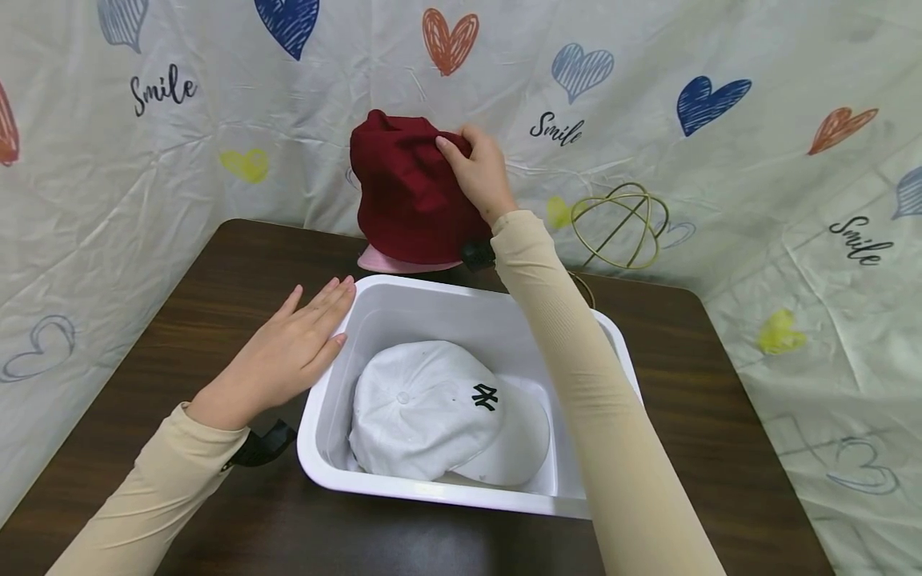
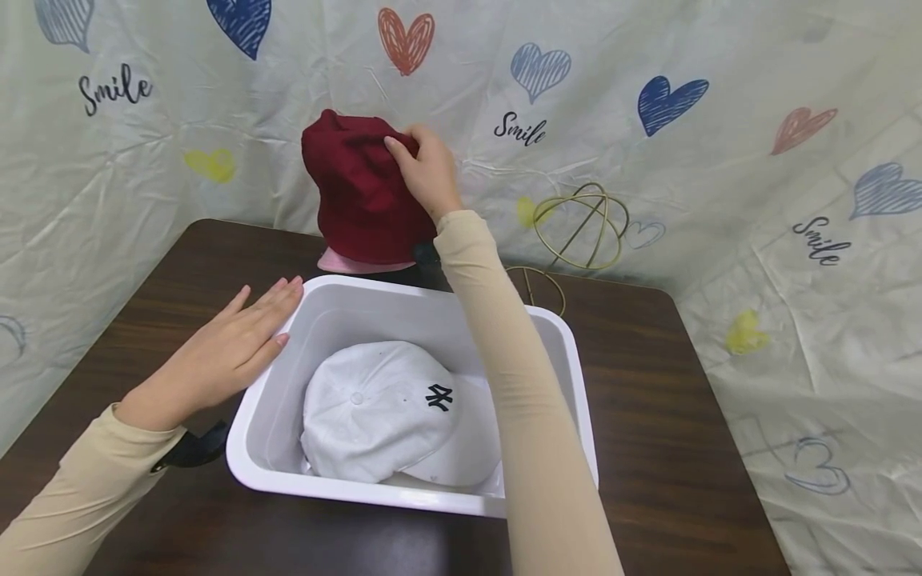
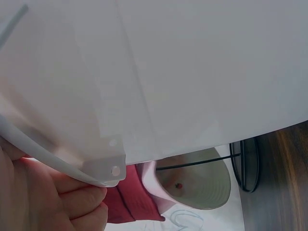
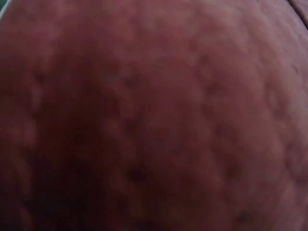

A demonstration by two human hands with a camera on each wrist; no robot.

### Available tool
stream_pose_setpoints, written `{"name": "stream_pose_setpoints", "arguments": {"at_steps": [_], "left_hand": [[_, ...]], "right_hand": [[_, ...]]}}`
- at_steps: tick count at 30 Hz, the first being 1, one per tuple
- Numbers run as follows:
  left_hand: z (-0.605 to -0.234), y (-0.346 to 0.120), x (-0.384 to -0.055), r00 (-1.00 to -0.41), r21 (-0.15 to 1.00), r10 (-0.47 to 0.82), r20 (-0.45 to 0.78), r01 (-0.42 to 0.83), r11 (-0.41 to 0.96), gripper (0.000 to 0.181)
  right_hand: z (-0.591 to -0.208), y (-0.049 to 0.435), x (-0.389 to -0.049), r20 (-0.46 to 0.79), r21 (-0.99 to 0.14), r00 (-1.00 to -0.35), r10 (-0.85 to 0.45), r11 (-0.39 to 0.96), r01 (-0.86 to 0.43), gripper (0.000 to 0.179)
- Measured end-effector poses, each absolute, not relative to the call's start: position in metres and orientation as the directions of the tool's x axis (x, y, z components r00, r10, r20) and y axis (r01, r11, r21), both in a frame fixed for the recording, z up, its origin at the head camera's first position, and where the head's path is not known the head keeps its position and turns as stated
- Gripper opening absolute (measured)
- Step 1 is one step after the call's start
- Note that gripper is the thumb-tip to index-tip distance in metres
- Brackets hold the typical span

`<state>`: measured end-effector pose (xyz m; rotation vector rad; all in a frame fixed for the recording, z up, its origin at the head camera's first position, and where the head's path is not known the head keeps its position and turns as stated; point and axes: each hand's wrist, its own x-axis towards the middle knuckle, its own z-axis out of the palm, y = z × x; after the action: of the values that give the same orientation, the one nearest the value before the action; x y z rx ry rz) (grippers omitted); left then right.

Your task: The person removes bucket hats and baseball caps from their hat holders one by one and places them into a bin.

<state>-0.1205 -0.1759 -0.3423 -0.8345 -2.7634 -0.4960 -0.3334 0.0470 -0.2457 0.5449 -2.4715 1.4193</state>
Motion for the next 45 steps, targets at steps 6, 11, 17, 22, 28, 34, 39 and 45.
{"name": "stream_pose_setpoints", "arguments": {"at_steps": [6,11,17,22,28,34,39,45], "left_hand": [[-0.343,-0.176,-0.121,-0.814,0.253,0.495,0.303,0.569,0.782,0.056],[-0.346,-0.177,-0.121,-0.804,0.247,0.497,0.326,0.58,0.776,0.055],[-0.344,-0.177,-0.12,-0.809,0.247,0.498,0.311,0.575,0.78,0.055],[-0.342,-0.176,-0.12,-0.814,0.249,0.499,0.298,0.571,0.782,0.056],[-0.341,-0.175,-0.12,-0.815,0.25,0.495,0.3,0.568,0.784,0.056],[-0.341,-0.175,-0.12,-0.819,0.26,0.495,0.29,0.565,0.783,0.056],[-0.34,-0.175,-0.12,-0.82,0.263,0.499,0.281,0.566,0.781,0.056],[-0.339,-0.175,-0.119,-0.821,0.265,0.495,0.284,0.563,0.783,0.055]], "right_hand": [[-0.243,0.049,-0.335,0.401,-0.833,-0.892,-0.207,0.322,-0.449,0.012],[-0.238,0.048,-0.336,0.425,-0.848,-0.883,-0.198,0.255,-0.465,0.009],[-0.227,0.047,-0.326,0.427,-0.866,-0.887,-0.176,0.204,-0.457,0.01],[-0.21,0.045,-0.307,0.476,-0.862,-0.866,-0.152,0.114,-0.494,0.01],[-0.199,0.046,-0.301,0.526,-0.844,-0.835,-0.164,0.019,-0.536,0.013],[-0.205,0.056,-0.309,0.526,-0.845,-0.834,-0.168,0.01,-0.535,0.016],[-0.217,0.073,-0.322,0.533,-0.84,-0.828,-0.173,0.009,-0.542,0.014],[-0.224,0.092,-0.322,0.525,-0.839,-0.818,-0.235,0.019,-0.544,0.013]]}}
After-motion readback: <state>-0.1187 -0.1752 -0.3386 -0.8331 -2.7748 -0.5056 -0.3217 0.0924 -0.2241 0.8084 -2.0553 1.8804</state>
